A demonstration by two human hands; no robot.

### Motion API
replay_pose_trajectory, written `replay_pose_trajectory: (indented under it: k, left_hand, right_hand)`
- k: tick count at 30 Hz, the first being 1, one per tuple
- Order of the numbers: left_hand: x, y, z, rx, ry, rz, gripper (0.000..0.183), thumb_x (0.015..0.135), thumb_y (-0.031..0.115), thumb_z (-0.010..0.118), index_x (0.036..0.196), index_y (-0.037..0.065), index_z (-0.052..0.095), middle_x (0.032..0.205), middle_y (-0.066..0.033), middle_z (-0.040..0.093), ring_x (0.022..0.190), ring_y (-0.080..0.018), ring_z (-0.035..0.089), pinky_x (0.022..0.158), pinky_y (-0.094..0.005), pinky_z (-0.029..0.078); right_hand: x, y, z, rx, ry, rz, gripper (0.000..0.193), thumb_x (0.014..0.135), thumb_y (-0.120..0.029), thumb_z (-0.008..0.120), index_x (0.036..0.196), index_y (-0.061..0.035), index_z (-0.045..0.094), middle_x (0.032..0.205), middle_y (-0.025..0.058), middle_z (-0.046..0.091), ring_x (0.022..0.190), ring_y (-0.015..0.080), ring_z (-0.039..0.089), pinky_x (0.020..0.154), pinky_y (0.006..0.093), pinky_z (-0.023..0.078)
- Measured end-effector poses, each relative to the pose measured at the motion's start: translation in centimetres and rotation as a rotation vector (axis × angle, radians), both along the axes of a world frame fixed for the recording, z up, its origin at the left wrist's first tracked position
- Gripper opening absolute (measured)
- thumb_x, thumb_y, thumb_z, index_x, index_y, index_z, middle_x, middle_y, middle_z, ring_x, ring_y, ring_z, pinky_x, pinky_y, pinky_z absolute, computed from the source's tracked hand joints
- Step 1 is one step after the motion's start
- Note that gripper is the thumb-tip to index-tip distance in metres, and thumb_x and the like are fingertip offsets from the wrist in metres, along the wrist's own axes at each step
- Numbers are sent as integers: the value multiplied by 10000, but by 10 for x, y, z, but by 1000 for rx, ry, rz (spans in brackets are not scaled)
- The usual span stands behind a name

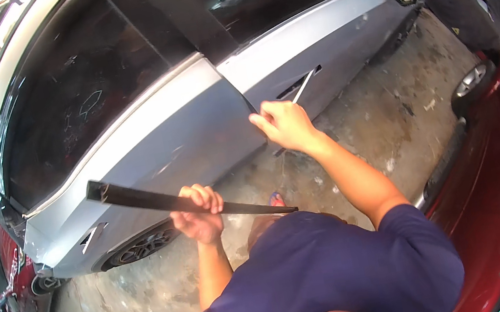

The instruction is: The person installs a long black trim piece onto the exterior base of a car window by aligning it with the door frame and pressing it into place with their hands.

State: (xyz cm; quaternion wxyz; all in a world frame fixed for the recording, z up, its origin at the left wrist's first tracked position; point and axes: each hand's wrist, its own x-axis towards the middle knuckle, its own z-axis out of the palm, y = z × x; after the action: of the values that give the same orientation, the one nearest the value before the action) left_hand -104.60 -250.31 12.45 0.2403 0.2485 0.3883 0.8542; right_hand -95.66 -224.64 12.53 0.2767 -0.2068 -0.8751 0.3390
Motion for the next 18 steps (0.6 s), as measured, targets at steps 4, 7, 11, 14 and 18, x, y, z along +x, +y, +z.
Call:
replay_pose_trajectory:
  k: [4, 7, 11, 14, 18]
  left_hand:
    - [-17, 43, 10, 56, -42, -61, 555, 922, 645, 509, 847, 98, 453, 739, -21, 423, 569, -138, 423, 526, -299, 390]
    - [-25, 80, 23, 80, -69, -97, 506, 935, 605, 531, 887, 106, 460, 777, -24, 439, 605, -148, 440, 573, -310, 408]
    - [-21, 134, 42, 97, -122, -25, 435, 1015, 546, 498, 966, 113, 486, 846, -21, 476, 676, -146, 470, 640, -324, 425]
    - [-10, 172, 52, 130, -109, -32, 405, 1029, 510, 504, 990, 107, 502, 871, -24, 500, 706, -152, 496, 655, -332, 439]
    - [-1, 217, 52, 103, -142, 140, 244, 1044, 315, 549, 987, 85, 491, 905, -56, 584, 701, -188, 601, 608, -398, 565]
  right_hand:
    - [29, -14, -29, -263, -146, 197, 389, 897, -376, 714, 724, -50, 593, 610, 108, 608, 563, 280, 615, 566, 392, 481]
    - [64, -26, -60, -323, -220, 326, 390, 831, -397, 769, 967, -46, 666, 969, 123, 675, 898, 290, 665, 787, 399, 522]
    - [101, -34, -104, -290, -115, 202, 423, 818, -361, 792, 1061, -39, 663, 1030, 146, 662, 983, 333, 653, 863, 415, 511]
    - [124, -9, -137, -323, -134, 30, 400, 808, -304, 807, 1059, -30, 660, 1002, 150, 664, 963, 343, 655, 851, 414, 513]
    - [176, 45, -167, -396, -243, -194, 341, 765, -238, 827, 941, -14, 638, 897, 147, 659, 819, 334, 659, 720, 409, 511]
